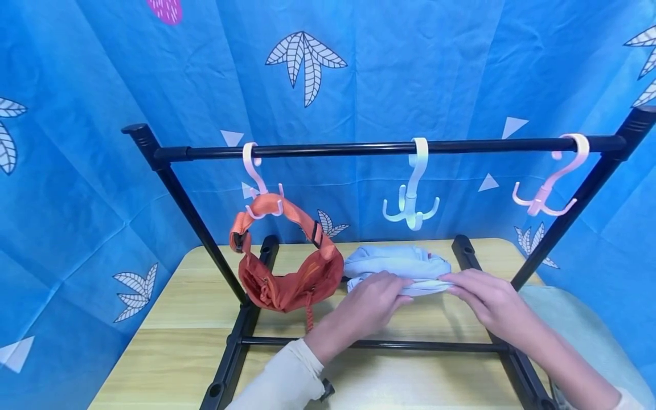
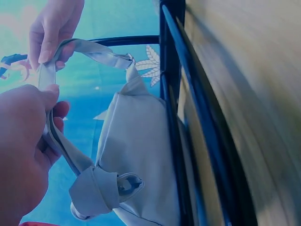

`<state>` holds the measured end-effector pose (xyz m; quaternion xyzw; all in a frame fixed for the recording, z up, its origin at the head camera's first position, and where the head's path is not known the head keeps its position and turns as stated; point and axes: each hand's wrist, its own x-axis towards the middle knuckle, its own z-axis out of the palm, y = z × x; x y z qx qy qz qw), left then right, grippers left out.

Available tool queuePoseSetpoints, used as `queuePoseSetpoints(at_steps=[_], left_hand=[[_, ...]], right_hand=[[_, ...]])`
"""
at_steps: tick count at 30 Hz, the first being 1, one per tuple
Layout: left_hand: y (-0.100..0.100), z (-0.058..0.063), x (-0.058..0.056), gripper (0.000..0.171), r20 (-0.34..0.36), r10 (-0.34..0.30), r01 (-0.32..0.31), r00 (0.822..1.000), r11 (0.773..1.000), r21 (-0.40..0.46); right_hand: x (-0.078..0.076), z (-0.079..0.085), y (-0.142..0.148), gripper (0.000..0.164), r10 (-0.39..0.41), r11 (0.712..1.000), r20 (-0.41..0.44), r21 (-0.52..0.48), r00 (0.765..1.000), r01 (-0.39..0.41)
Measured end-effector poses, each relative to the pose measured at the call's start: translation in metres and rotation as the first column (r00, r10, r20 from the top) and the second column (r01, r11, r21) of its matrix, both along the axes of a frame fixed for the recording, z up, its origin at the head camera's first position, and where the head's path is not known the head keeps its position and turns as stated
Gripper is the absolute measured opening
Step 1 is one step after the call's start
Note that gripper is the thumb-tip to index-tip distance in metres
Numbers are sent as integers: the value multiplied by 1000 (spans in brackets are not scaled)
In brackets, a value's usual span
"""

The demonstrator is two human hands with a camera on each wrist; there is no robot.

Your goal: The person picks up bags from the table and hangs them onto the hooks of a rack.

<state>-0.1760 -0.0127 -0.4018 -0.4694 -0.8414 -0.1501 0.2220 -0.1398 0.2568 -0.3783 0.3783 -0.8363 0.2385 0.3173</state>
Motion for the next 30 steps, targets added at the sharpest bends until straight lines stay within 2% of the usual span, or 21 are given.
queuePoseSetpoints(at_steps=[4,6,7,11,13,15,17,19,22,25,30], left_hand=[[0,7,0,32,-50,16,-13,999,998,57],[-1,10,0,31,-48,20,-15,999,996,90],[-2,11,1,31,-43,23,-18,999,994,104],[-4,16,2,32,-2,30,-30,1000,989,147],[-4,19,3,31,22,29,-32,999,986,166],[-3,22,3,30,46,23,-31,999,982,188],[-3,25,3,29,64,18,-31,998,978,205],[-3,29,4,28,73,17,-32,997,976,217],[-3,32,4,28,69,25,-40,997,973,228],[-4,35,5,27,56,25,-39,998,966,254],[-4,41,5,22,31,9,-18,999,952,304]], right_hand=[[0,6,-1,29,0,1000,-41,-29,999,-2],[0,8,-1,23,-14,999,-29,-35,999,13],[1,9,-1,22,-23,999,-17,-37,1000,22],[3,13,-2,41,-61,998,29,-32,998,61],[4,15,-3,44,-78,996,30,-37,996,79],[4,19,-3,41,-93,995,25,-46,995,94],[4,21,-4,25,-90,994,0,-64,996,90],[3,24,-4,19,-82,994,-25,-75,996,80],[3,27,-6,30,-65,994,-58,-92,996,59],[4,30,-7,29,-55,994,-55,-95,997,49],[6,36,-11,44,-68,994,-55,-89,996,63]])
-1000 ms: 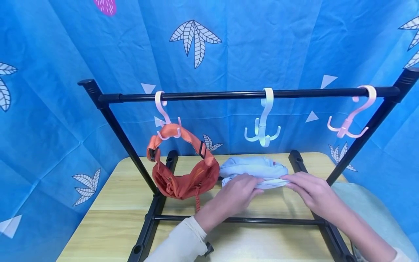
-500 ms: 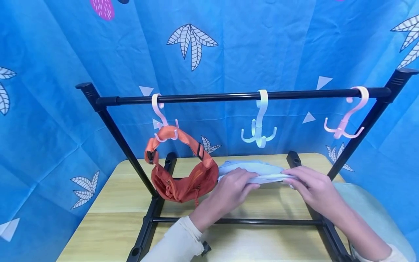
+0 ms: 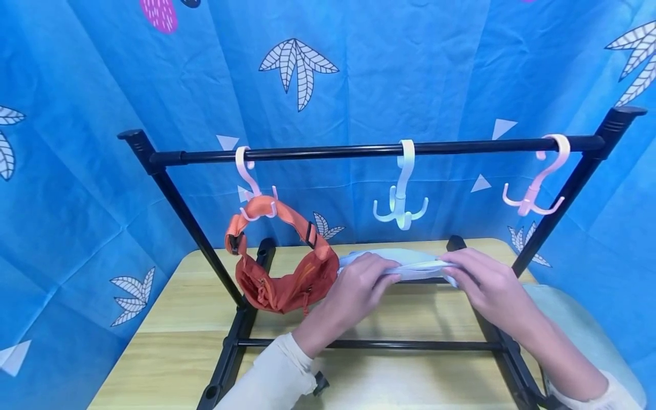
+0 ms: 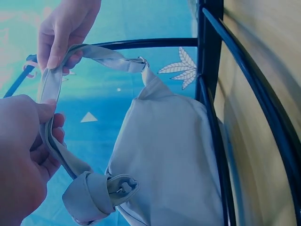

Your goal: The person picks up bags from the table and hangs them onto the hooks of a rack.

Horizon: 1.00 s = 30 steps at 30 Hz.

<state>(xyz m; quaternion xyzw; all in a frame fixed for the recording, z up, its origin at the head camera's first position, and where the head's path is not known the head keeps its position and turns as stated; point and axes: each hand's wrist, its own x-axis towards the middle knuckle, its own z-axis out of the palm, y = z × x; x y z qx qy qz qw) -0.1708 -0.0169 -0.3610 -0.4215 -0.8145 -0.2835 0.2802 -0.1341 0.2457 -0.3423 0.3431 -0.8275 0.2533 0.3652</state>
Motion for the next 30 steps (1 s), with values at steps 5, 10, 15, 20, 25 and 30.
queuePoseSetpoints(at_steps=[5,10,15,20,25,30], left_hand=[[-1,6,0,21,-2,-3,3,1000,1000,14],[-3,11,2,21,-15,-1,1,1000,1000,16],[-4,16,3,21,-49,4,-3,999,1000,28],[-4,20,4,24,-62,-6,10,998,998,57],[-5,22,5,25,-99,-1,9,995,996,84],[-4,25,5,22,-135,-11,26,991,994,107]], right_hand=[[1,6,-3,24,-29,1000,-6,0,1000,29],[0,11,-4,33,-33,999,-34,-13,999,33],[0,18,-4,52,-72,997,-76,4,995,72],[1,24,-5,53,-82,996,-112,24,990,86],[1,30,-5,55,-92,995,-107,23,990,95],[0,36,-3,56,-111,993,-140,15,984,114]])
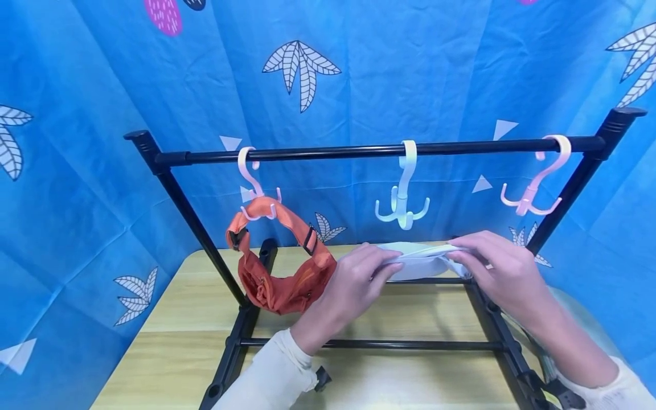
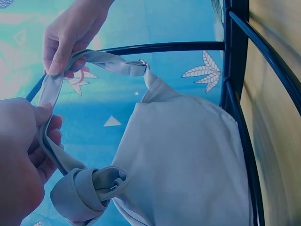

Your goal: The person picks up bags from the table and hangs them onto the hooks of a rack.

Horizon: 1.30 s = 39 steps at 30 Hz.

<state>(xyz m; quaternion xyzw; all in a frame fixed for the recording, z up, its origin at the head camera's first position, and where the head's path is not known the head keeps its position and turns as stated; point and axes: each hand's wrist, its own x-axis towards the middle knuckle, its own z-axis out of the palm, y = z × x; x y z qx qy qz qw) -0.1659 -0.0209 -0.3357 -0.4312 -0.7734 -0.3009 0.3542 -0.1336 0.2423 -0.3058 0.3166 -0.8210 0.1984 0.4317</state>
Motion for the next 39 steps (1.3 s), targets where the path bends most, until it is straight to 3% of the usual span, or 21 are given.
queuePoseSetpoints(at_steps=[5,12,20,28,39], left_hand=[[0,5,0,19,-26,-13,13,1000,1000,25],[-1,10,-1,18,-58,-14,17,998,998,56],[-2,14,-1,18,-80,-14,20,997,998,66],[-3,24,1,23,-84,24,-22,996,999,29],[-5,31,2,26,-44,41,-39,998,998,55]], right_hand=[[-1,5,0,56,15,1000,-15,-6,1000,-15],[-1,9,0,57,42,999,25,-1,999,-42],[-4,14,-3,54,59,998,-8,-11,998,-59],[-9,20,-6,52,65,996,-77,-50,995,-69],[-18,26,-13,51,46,994,-112,-91,993,-57]])
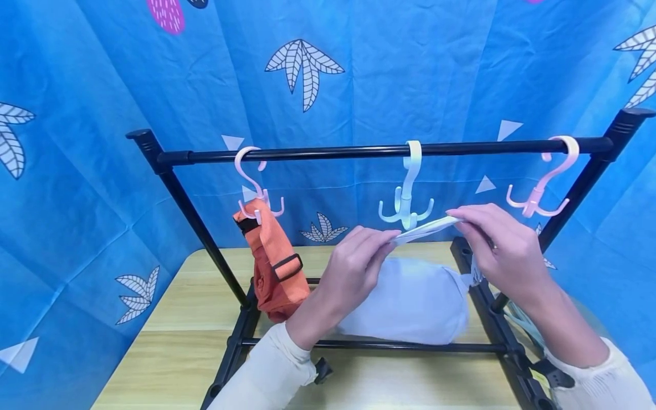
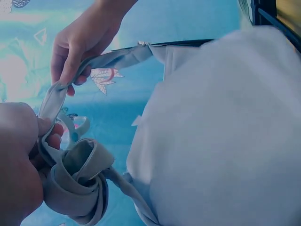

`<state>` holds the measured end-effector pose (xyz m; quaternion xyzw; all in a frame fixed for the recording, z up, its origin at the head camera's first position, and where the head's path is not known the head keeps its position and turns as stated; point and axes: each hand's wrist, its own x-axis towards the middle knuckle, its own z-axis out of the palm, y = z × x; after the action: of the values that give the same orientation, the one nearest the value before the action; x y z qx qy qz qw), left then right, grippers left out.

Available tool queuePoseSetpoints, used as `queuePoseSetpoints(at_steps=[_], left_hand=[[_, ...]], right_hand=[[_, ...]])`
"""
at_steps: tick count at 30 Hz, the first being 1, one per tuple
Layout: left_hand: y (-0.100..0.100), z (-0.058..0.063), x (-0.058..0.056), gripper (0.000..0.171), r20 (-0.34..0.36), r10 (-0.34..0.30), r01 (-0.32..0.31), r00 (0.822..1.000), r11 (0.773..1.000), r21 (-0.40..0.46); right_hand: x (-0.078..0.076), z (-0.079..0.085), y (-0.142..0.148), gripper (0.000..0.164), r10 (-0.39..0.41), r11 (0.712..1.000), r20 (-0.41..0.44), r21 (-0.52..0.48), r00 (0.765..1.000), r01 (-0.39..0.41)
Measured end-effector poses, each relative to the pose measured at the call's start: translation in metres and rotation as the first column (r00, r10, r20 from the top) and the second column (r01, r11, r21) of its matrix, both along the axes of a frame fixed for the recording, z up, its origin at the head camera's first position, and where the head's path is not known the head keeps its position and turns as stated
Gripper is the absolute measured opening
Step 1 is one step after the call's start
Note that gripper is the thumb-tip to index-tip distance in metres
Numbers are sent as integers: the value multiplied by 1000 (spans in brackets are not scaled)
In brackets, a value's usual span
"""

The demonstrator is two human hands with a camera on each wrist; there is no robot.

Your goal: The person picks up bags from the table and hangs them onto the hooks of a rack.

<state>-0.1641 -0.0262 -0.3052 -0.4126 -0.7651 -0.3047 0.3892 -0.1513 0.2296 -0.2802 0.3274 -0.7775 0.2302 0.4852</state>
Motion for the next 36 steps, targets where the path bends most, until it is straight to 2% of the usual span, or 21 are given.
queuePoseSetpoints(at_steps=[16,23,25,29,36], left_hand=[[-1,12,-4,23,-56,-12,16,998,998,64],[-3,21,-4,24,-58,-15,19,998,996,83],[-4,24,-4,23,-56,-8,13,998,995,97],[-4,27,-4,23,-38,10,-6,999,993,120],[1,28,-2,24,-10,18,-16,1000,991,130]], right_hand=[[-6,11,-4,50,-11,999,-1,-48,1000,11],[-12,19,-13,47,34,991,-3,-129,999,-35],[-15,22,-16,45,46,988,2,-145,999,-45],[-21,24,-18,23,51,986,20,-158,998,-48],[-23,23,-11,23,39,988,31,-153,999,-34]])
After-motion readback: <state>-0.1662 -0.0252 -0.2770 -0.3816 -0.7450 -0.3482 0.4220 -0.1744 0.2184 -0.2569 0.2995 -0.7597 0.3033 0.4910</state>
